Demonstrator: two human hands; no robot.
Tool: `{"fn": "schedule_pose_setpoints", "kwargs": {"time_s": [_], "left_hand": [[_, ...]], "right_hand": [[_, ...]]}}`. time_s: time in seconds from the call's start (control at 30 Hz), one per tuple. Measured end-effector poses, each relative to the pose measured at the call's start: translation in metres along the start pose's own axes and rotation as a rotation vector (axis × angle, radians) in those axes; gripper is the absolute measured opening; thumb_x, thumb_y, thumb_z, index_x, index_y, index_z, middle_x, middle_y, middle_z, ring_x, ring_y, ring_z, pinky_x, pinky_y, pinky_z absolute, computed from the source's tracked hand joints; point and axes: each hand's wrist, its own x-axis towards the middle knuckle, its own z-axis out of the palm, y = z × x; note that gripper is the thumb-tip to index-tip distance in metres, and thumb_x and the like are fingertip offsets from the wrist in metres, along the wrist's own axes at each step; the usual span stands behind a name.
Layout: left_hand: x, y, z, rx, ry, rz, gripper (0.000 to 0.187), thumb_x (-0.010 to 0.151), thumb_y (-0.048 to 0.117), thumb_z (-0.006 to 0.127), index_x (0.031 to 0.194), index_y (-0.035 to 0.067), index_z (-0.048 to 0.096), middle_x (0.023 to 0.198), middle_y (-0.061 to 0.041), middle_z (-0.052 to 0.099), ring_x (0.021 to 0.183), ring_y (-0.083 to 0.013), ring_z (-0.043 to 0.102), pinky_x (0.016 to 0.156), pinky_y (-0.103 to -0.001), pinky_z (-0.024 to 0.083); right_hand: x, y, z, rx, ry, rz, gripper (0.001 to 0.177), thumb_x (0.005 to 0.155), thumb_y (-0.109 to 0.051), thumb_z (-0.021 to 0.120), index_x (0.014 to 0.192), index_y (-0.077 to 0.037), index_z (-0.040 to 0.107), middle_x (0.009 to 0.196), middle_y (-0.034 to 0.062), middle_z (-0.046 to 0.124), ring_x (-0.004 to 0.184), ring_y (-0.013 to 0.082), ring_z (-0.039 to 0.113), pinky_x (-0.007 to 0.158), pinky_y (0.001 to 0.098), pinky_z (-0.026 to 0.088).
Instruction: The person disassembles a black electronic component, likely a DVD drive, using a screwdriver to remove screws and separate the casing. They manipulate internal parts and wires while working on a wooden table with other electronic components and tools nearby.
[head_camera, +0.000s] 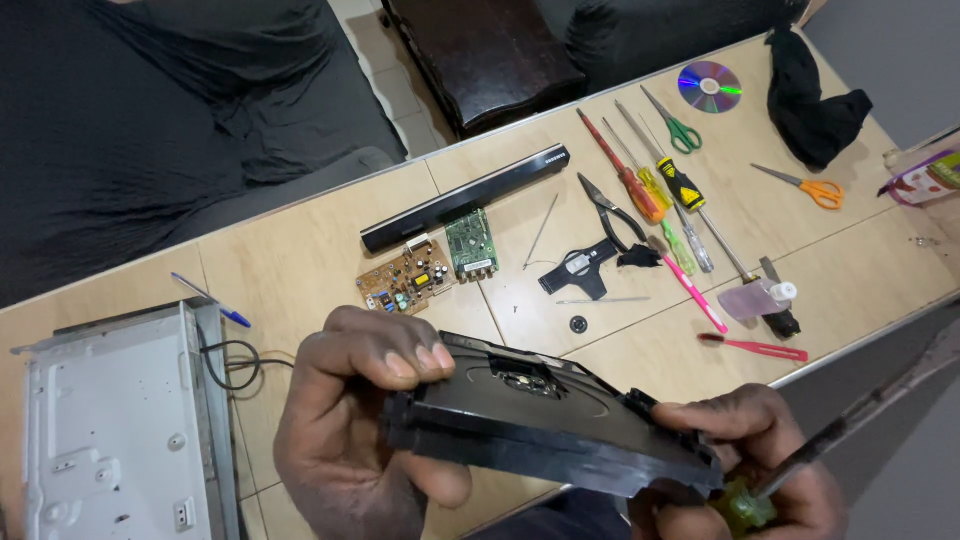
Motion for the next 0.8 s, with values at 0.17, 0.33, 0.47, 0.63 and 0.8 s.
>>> {"fn": "schedule_pose_setpoints", "kwargs": {"time_s": [0.17,0.33,0.47,0.63,0.8], "left_hand": [[-0.002,-0.006,-0.004,-0.059,-0.015,-0.077,0.052,0.089,0.046,0.084,0.104,0.007,0.053,0.096,-0.007,0.053,0.088,-0.0158,0.058,0.085,-0.026,0.050],[-0.009,-0.010,-0.011,-0.045,0.005,-0.208,0.057,0.080,0.042,0.087,0.111,0.006,0.054,0.101,-0.008,0.058,0.097,-0.0177,0.060,0.087,-0.028,0.053],[-0.009,-0.006,-0.008,0.039,0.031,-0.219,0.058,0.083,0.046,0.083,0.112,0.004,0.054,0.100,-0.009,0.058,0.094,-0.0179,0.061,0.085,-0.028,0.055],[-0.013,-0.011,-0.014,0.090,0.075,-0.329,0.061,0.082,0.048,0.081,0.116,0.003,0.057,0.106,-0.011,0.063,0.093,-0.0153,0.063,0.081,-0.024,0.051],[-0.011,-0.008,-0.015,0.140,0.048,-0.376,0.063,0.080,0.052,0.080,0.115,0.004,0.060,0.105,-0.006,0.065,0.083,-0.0100,0.061,0.072,-0.021,0.047]], "right_hand": [[0.001,0.009,-0.010,0.421,-0.206,-0.034,0.035,0.077,-0.004,0.072,0.106,0.013,0.064,0.071,-0.0010,0.037,0.053,0.0036,0.038,0.047,0.0173,0.028],[0.004,0.017,-0.016,0.263,-0.252,-0.145,0.037,0.087,-0.019,0.073,0.117,0.001,0.062,0.058,0.0068,0.060,0.040,0.0042,0.048,0.040,0.0165,0.036],[0.003,0.018,-0.012,0.193,-0.187,-0.175,0.039,0.085,-0.029,0.073,0.111,-0.002,0.063,0.052,0.0035,0.056,0.037,0.0028,0.046,0.040,0.0142,0.031],[0.013,0.026,-0.035,-0.067,-0.287,-0.239,0.043,0.074,-0.015,0.079,0.111,0.004,0.069,0.069,0.0068,0.076,0.049,0.0021,0.061,0.059,0.0117,0.049],[0.093,0.062,-0.076,0.293,-0.978,-0.230,0.061,0.106,-0.043,0.060,0.131,0.014,0.056,0.107,0.0238,0.058,0.081,0.0201,0.065,0.059,0.0240,0.054]]}}
